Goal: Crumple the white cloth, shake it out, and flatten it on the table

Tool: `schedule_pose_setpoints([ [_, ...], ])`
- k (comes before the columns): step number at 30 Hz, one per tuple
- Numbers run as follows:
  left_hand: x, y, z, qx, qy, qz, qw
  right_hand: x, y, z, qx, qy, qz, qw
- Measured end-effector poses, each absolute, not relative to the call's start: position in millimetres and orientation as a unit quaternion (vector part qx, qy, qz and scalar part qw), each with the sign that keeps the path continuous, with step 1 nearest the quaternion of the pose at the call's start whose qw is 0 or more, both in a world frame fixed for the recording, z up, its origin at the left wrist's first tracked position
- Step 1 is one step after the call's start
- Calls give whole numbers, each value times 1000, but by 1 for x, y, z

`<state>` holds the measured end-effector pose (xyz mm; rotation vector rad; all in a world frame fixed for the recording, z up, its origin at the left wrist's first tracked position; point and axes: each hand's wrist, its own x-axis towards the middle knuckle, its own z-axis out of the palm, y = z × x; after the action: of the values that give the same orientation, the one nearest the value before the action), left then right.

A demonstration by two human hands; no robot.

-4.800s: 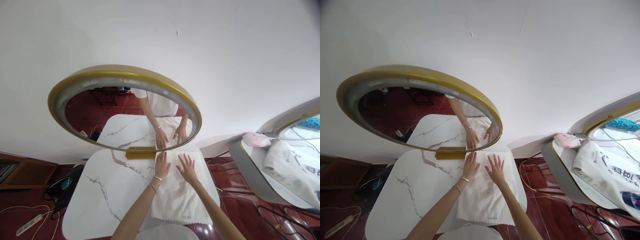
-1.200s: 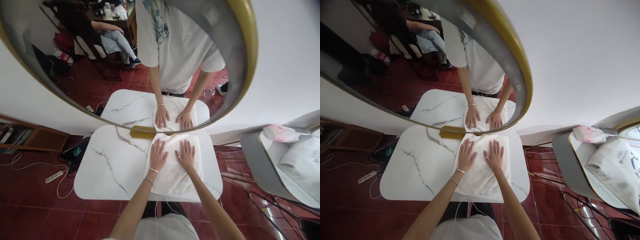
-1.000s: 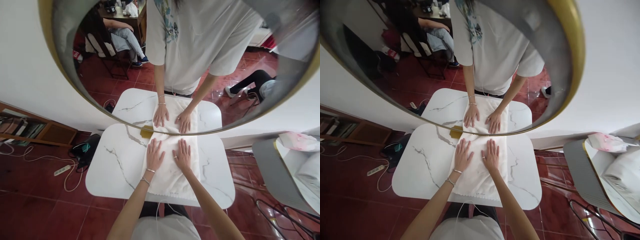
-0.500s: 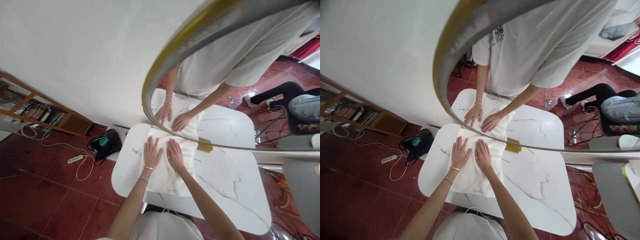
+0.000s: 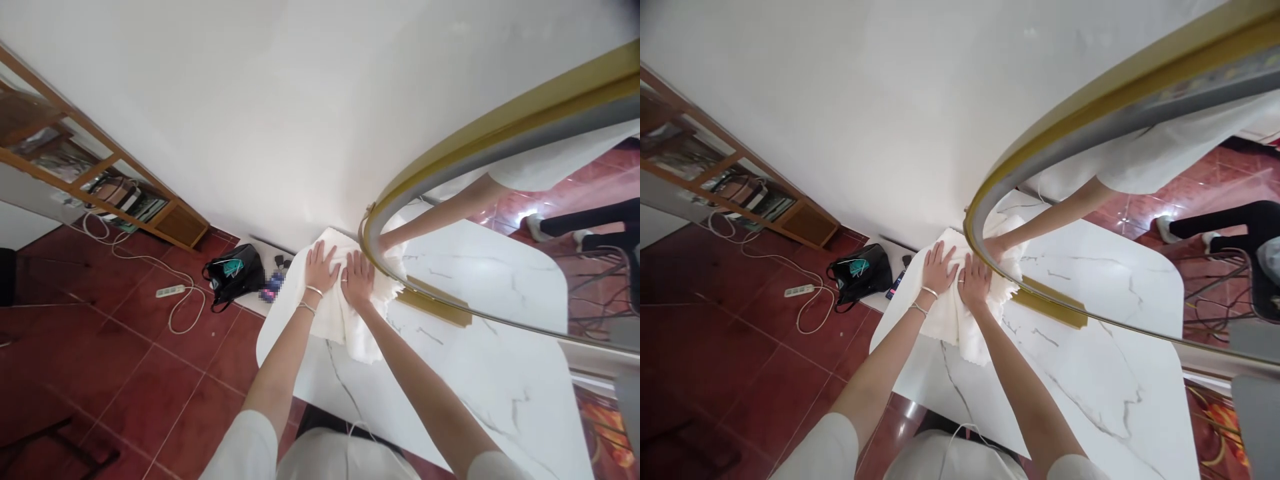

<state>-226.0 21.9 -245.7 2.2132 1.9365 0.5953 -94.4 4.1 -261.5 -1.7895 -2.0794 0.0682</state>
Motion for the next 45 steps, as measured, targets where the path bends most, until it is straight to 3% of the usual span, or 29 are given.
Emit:
schedule_pose_setpoints([
  [4,-251,21,-245,702,683,193,62,-110,20,-256,-604,-781,40,154],
  [10,-281,-32,-241,640,745,181,54,-126,-5,-247,-471,-862,61,177],
  [17,-295,-152,-235,587,792,169,22,-128,-107,-235,-294,-936,137,135],
  [24,-270,-232,-236,584,791,182,-2,-93,-203,-226,-274,-935,211,79],
  [28,-251,-215,-241,618,764,185,18,-72,-195,-230,-312,-925,191,98],
  [39,-183,-53,-247,697,683,211,54,-5,-75,-233,-440,-887,116,81],
  [45,-193,-72,-238,747,637,178,66,-16,-101,-241,-510,-844,78,148],
])
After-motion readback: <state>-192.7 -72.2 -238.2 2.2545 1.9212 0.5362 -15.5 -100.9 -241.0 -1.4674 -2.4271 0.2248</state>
